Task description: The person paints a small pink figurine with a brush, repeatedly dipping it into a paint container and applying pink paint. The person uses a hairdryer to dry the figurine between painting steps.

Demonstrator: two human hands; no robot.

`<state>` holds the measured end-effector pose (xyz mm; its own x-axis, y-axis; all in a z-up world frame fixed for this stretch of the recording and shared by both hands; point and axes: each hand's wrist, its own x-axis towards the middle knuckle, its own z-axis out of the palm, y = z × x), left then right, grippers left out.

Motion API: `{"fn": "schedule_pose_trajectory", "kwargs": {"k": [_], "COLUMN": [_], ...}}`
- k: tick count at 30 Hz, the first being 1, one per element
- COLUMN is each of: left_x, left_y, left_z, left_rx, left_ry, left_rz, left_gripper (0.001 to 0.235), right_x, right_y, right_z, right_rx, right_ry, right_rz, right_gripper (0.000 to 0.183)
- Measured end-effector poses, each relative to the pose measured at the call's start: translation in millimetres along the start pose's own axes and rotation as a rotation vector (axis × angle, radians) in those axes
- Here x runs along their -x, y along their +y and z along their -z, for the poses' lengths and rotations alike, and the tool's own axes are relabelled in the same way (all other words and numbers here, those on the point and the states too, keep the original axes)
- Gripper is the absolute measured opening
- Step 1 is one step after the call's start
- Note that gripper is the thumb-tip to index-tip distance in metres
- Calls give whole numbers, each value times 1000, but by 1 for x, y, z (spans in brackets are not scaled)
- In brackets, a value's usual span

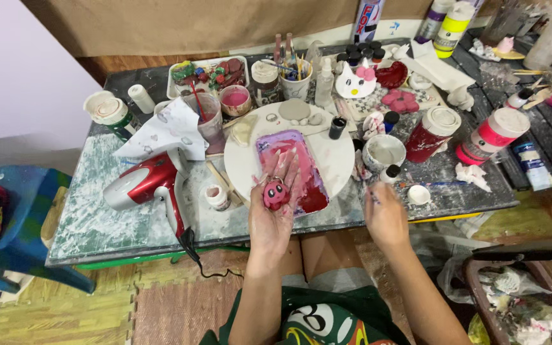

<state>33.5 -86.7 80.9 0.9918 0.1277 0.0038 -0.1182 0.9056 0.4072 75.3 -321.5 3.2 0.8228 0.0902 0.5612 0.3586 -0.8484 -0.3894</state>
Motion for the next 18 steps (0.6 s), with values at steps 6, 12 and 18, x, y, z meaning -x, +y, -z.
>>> {"fn": "schedule_pose_trajectory", "kwargs": {"k": [6, 12, 18], "left_x": [1, 2, 4], "left_y": [-1, 3, 15], "left_z": [-1, 9, 22], "left_rx": [-47, -54, -69], "left_ry": [-30, -15, 0], "left_rz": [10, 31, -22], "left_gripper": [54, 55, 54], "right_x": [-5, 8, 18], "right_y": [4, 16, 12], "right_z": [0, -3, 5], "right_rx": [-228, -306, -301], "right_ry": [143, 115, 265], "right_rz": [-85, -276, -104], "right_gripper": [8, 10, 11]}}
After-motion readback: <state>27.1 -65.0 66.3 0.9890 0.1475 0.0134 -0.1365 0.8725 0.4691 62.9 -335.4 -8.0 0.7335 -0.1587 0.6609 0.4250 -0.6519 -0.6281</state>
